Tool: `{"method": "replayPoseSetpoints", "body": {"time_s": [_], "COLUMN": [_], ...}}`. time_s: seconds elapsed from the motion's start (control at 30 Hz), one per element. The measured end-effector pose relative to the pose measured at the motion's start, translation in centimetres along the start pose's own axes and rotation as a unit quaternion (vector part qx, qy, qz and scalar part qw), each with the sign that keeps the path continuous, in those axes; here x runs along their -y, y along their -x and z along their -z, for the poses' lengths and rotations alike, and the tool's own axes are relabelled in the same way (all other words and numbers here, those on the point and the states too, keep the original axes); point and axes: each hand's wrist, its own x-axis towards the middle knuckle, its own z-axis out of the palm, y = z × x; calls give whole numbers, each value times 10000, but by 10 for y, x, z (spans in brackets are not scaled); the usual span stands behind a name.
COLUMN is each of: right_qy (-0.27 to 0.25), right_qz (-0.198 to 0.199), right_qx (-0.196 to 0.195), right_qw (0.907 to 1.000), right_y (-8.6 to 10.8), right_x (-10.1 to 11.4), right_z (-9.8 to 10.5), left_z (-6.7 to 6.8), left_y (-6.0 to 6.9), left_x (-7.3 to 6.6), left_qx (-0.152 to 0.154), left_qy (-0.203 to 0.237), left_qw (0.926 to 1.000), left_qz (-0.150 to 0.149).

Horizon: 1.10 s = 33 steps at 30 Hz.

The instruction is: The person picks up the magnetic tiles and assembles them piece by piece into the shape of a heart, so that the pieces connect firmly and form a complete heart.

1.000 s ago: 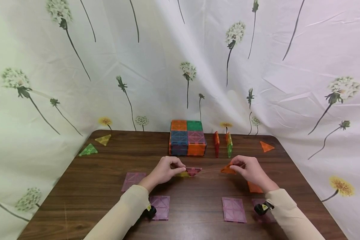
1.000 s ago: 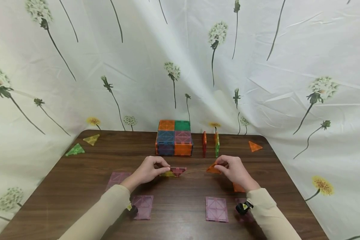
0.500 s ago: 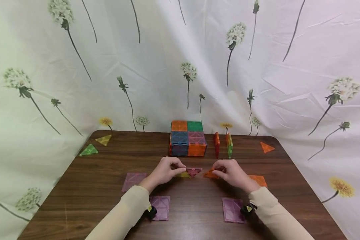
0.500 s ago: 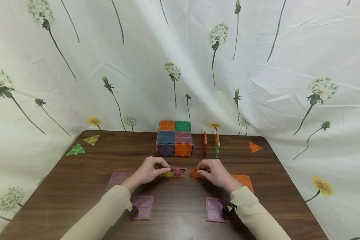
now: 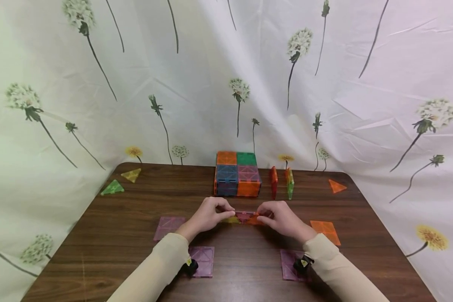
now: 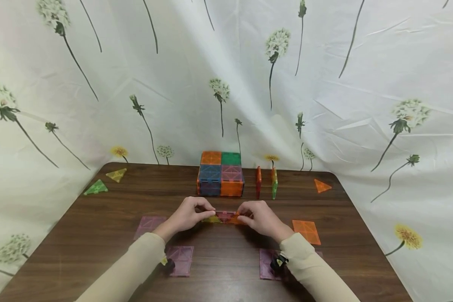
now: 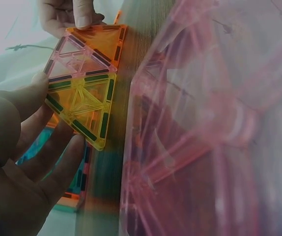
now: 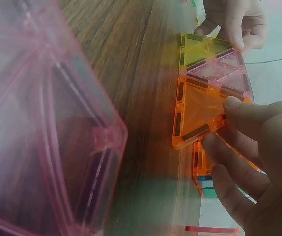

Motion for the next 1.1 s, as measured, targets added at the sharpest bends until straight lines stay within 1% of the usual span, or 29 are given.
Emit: {"method": "replayPoseSetpoints", "body": {"time_s": [0.1, 0.3, 0.53, 0.67, 0.87, 1.0, 1.1], "right_qy": [44, 122, 261, 274, 506, 654, 755], "right_qz": [-9, 158, 151, 225, 379, 422, 418], "right_qx": [-15, -60, 86, 157, 210, 201, 157], "right_qw": [10000, 9998, 9995, 9992, 9978, 9968, 9961], "right_y": [0, -2, -3, -5, -8, -8, -4], "right_x": [1, 2, 3, 6, 14, 18, 18], "right_z": [-1, 0, 4, 5, 5, 5, 5], "left_z": [0, 1, 3, 3, 3, 5, 9], "left_y": [0, -1, -2, -2, -1, 0, 2], "left_x": [0, -1, -3, -3, -6, -10, -11], "left_qx": [8, -26, 21, 76, 159, 303, 417], "left_qy": [-4, -29, -122, -153, -153, -211, -235], "left_qw": [10000, 10000, 9999, 9998, 9997, 9993, 9987], "left_qz": [-1, -12, -28, 47, 82, 76, 162]}}
